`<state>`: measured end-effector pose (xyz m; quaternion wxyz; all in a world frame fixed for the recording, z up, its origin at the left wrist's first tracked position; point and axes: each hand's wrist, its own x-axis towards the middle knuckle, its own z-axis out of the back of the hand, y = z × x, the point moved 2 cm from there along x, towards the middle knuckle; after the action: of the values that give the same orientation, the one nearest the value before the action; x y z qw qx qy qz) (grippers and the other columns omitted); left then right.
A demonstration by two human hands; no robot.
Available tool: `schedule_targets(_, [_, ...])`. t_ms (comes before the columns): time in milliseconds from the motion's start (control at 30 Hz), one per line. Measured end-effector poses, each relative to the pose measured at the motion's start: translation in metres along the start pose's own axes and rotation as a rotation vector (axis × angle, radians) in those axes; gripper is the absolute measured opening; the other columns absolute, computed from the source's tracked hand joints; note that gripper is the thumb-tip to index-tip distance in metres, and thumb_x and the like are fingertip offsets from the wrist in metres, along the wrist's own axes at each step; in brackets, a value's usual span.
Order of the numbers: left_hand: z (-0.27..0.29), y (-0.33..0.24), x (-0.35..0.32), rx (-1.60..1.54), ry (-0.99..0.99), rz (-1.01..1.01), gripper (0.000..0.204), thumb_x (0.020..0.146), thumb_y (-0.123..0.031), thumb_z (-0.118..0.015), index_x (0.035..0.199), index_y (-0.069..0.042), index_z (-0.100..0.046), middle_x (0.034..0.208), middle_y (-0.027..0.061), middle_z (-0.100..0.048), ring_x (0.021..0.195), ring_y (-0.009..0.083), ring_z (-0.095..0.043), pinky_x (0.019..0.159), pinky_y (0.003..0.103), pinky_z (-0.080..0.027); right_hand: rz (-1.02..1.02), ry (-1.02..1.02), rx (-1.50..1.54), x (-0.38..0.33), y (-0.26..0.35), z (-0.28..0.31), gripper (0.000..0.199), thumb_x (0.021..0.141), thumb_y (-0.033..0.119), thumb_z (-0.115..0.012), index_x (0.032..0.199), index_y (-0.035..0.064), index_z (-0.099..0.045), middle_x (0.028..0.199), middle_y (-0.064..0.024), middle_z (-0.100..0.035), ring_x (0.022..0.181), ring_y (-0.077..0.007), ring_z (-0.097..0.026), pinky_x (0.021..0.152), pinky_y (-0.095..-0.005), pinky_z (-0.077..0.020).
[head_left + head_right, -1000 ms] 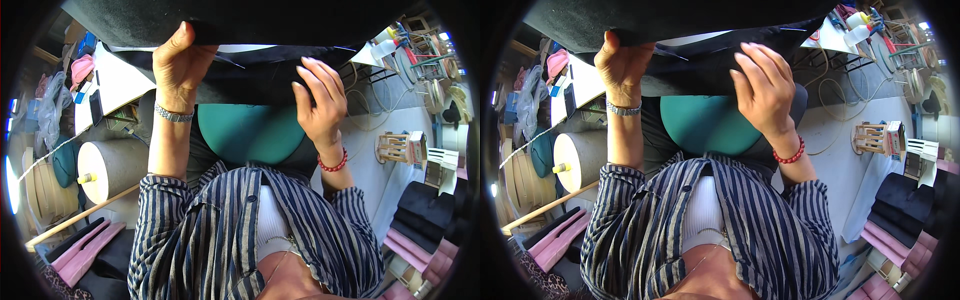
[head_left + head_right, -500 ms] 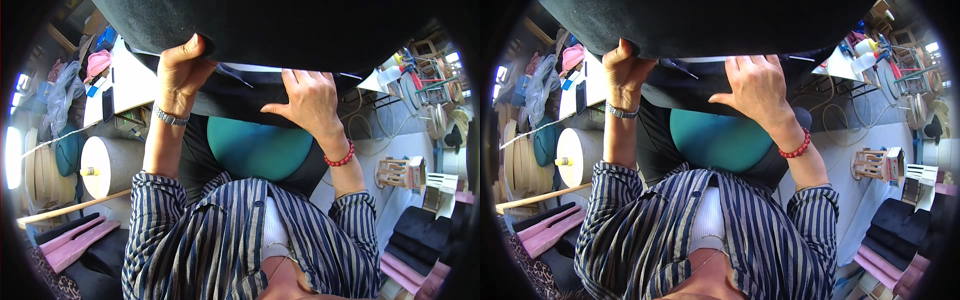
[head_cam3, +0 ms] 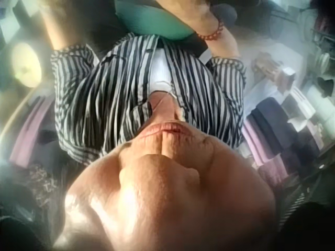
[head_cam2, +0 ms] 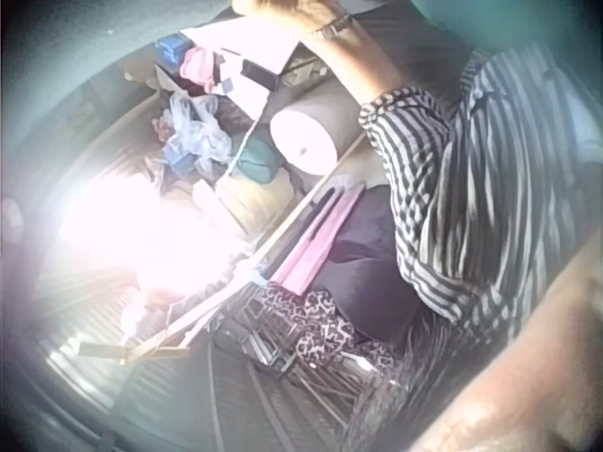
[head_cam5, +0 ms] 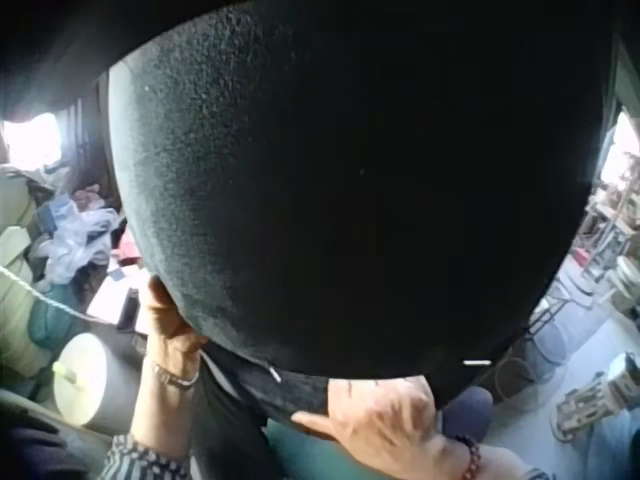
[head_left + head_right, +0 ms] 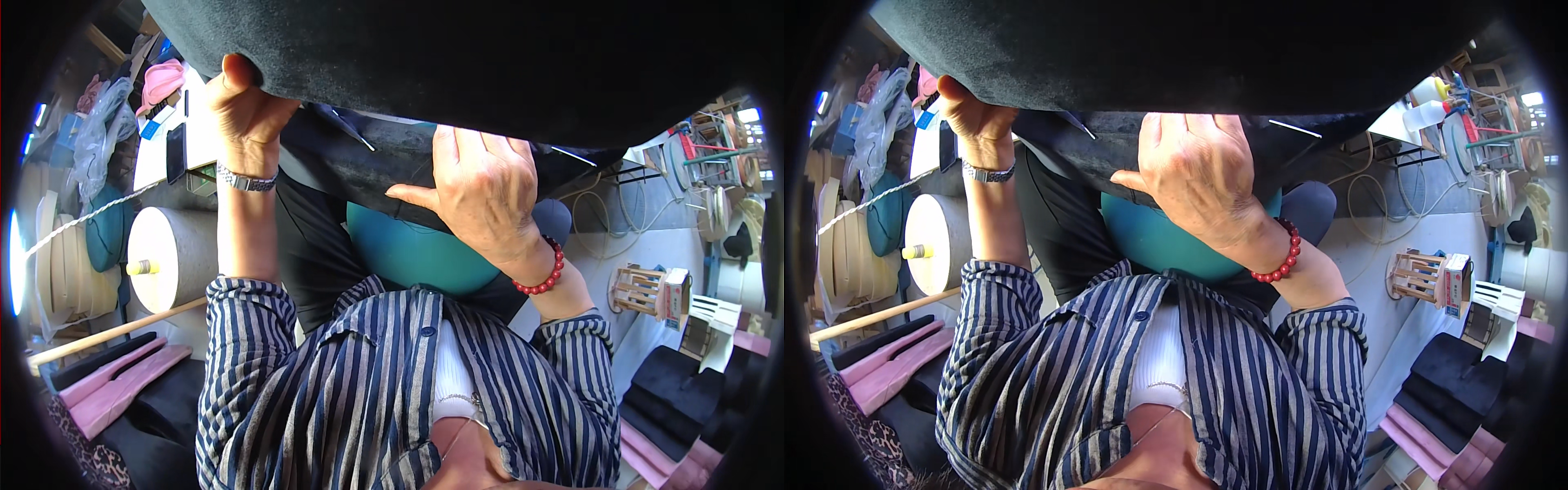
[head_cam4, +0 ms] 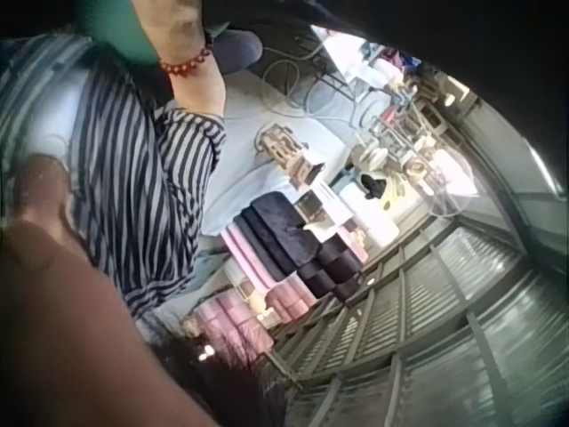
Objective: Sewing a black fabric cover onto a round green cushion for furniture assembly.
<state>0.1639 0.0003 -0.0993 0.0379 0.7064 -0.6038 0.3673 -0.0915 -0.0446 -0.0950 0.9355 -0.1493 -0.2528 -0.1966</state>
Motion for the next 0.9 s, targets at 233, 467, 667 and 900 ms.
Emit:
schedule_targets(233, [0.007,0.009,-0.017,0.039,-0.005,-0.017,0.051,0.081,-0.023,-0.069,0.126,-0.003,-0.053,0.130,0.0146,-0.054,0.120,0.0315,-0.051,0.101,0.049,-0.040,0.025,0.032,-0.011,-0.005,0.001,-0.003,0.070,0.059,0.067,-0.071,0.086,0.0023,-0.067,0.067,-0.0054,-0.064,0.061,-0.0177,-0.064,0.060,-0.0308,-0.0492])
schedule_targets(467, [-0.005,0.004,-0.041,1.125,-0.394,-0.268,0.029,0.084,-0.020,-0.071,0.099,0.004,-0.063,0.091,0.0110,-0.067,0.085,0.0167,-0.064,0.079,0.030,-0.051,0.038,0.017,-0.033,-0.002,-0.005,-0.006,0.074,0.062,0.069,-0.066,0.091,0.0010,-0.067,0.084,-0.0097,-0.068,0.074,-0.0215,-0.068,0.066,-0.0323,-0.0532])
schedule_targets(667, [-0.030,0.018,-0.044,2.264,-0.160,-0.193,0.029,0.070,-0.008,-0.077,0.098,-0.008,-0.070,0.106,0.0057,-0.067,0.109,0.0245,-0.056,0.094,0.036,-0.044,0.058,-0.045,-0.032,-0.003,-0.010,-0.008,0.074,0.065,0.069,-0.066,0.093,0.0010,-0.067,0.089,-0.0117,-0.068,0.085,-0.0256,-0.067,0.077,-0.0359,-0.0519])
schedule_targets(900, [-0.026,0.001,-0.035,2.378,-0.186,-0.341,0.022,0.072,-0.007,-0.076,0.093,-0.005,-0.070,0.097,0.0067,-0.068,0.099,0.0235,-0.060,0.086,0.033,-0.048,0.069,-0.123,-0.031,-0.005,-0.015,-0.006,0.064,0.061,0.062,-0.073,0.086,0.0030,-0.067,0.081,-0.0074,-0.067,0.080,-0.0200,-0.066,0.074,-0.0346,-0.0511])
